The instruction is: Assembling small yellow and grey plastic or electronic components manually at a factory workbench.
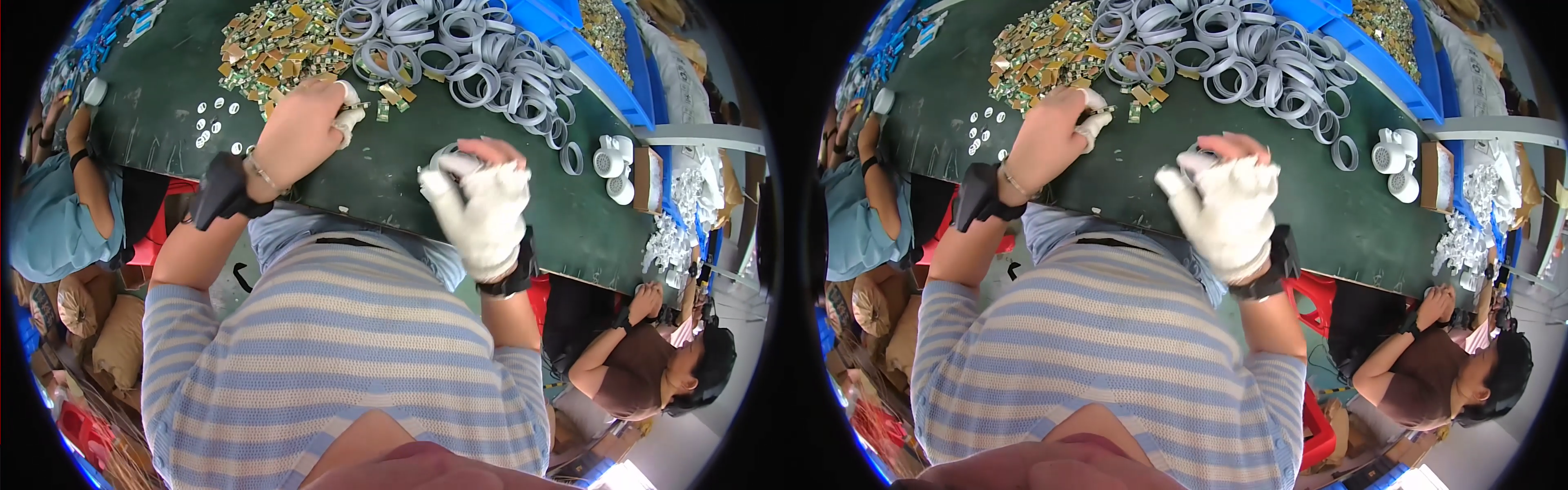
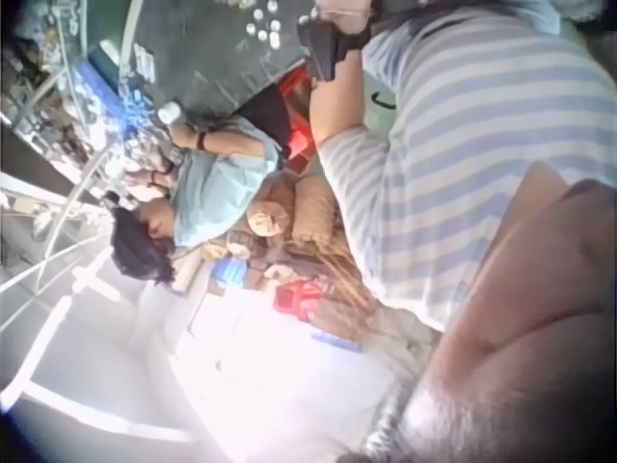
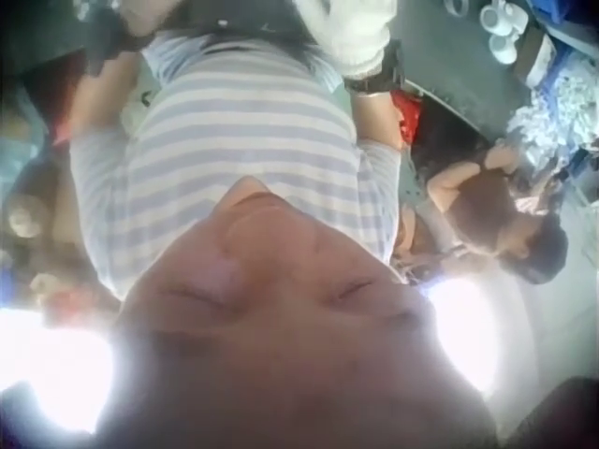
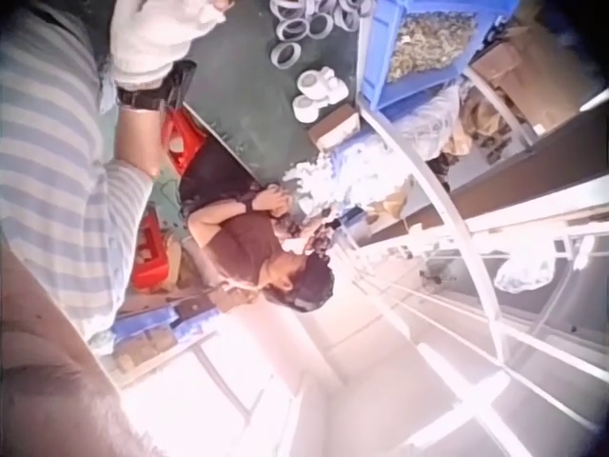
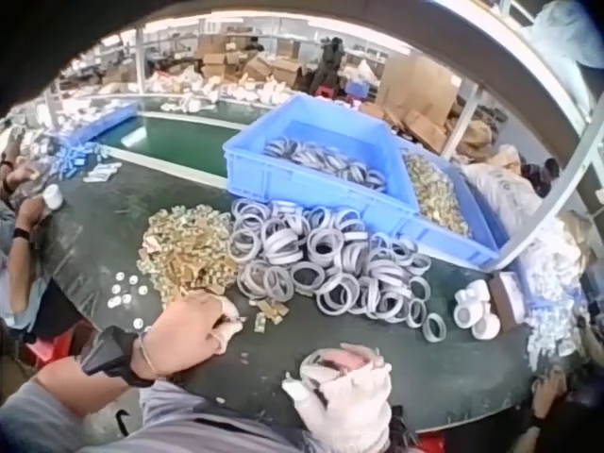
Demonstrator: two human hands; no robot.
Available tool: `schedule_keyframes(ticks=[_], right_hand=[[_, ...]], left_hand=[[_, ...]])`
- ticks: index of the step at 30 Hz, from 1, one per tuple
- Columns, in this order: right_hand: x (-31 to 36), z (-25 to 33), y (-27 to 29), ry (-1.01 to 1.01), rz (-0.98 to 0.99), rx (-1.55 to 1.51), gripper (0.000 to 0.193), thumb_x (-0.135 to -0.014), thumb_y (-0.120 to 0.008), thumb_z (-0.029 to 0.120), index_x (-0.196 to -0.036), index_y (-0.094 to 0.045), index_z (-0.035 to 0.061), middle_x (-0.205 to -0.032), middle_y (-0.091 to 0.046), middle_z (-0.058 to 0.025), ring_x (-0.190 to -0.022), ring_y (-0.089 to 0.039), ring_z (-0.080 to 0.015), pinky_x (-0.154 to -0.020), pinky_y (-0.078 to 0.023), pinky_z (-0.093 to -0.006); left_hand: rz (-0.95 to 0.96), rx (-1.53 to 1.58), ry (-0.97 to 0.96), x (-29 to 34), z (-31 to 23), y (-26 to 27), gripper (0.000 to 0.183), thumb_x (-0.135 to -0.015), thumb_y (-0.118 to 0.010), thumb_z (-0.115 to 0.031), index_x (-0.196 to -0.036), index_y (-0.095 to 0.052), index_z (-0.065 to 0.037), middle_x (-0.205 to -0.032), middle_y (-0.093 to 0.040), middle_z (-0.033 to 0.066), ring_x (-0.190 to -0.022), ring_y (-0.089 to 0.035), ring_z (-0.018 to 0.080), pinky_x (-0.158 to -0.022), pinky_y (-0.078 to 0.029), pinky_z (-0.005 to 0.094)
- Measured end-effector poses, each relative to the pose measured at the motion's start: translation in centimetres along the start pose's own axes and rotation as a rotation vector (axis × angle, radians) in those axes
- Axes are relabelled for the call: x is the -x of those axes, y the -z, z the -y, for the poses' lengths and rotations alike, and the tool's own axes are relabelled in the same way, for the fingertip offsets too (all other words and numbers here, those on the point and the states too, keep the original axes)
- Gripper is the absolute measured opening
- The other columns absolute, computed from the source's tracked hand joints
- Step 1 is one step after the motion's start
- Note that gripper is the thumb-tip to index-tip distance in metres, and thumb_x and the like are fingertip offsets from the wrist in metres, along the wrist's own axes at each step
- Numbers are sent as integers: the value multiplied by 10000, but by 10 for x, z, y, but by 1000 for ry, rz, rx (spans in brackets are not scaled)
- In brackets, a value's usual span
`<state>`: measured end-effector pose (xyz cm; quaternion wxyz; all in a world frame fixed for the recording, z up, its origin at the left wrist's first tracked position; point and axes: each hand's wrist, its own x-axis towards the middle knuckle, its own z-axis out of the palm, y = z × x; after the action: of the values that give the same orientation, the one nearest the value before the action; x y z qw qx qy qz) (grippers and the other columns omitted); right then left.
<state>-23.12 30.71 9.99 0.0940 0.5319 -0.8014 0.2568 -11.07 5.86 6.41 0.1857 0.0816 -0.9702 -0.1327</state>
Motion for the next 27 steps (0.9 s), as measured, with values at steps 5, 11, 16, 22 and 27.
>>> schedule_keyframes(ticks=[5, 11, 16, 22, 27], right_hand=[[28, 9, -27, -61, -3, 95, 250, -730, -871, 220, -940, -756, 152, -1384, -594, -91, -1326, -471, -374, -1109, -369, -608], [11, 5, -13, -10, -44, -256, 78, -875, -738, 110, -949, -718, 122, -961, -717, -32, -1073, -644, -281, -1073, -438, -539], [-1, 3, -6, -64, 77, -568, 76, -864, -740, 91, -933, -709, 80, -831, -657, -73, -843, -633, -259, -855, -470, -387], [-9, 5, 4, -24, 251, -593, 62, -829, -766, 78, -871, -720, 84, -737, -618, -55, -752, -563, -250, -832, -454, -366], [-11, 10, 6, -2, 196, -538, 94, -794, -780, 45, -858, -732, 94, -742, -623, -53, -747, -553, -252, -790, -451, -371]], left_hand=[[39, 732, 365, 19, -29, 8, 195, -986, -705, -130, -1158, -672, -45, -905, -722, 89, -709, -644, 135, -648, -509, 261], [235, 1163, 439, 33, -45, 6, 241, -999, -689, -85, -1238, -675, -56, -1067, -705, 20, -907, -633, 57, -752, -518, 226], [330, 1419, 458, 40, -52, 12, 210, -988, -694, -47, -1192, -647, -25, -1103, -658, 19, -989, -636, 86, -869, -517, 245], [352, 1494, 525, 45, -55, 11, 235, -1005, -685, -99, -1227, -631, -46, -1006, -709, 33, -859, -677, 78, -682, -496, 215], [351, 1522, 580, 44, -56, 8, 262, -993, -673, -26, -1245, -604, -16, -1097, -692, 63, -954, -709, 143, -864, -591, 298]])
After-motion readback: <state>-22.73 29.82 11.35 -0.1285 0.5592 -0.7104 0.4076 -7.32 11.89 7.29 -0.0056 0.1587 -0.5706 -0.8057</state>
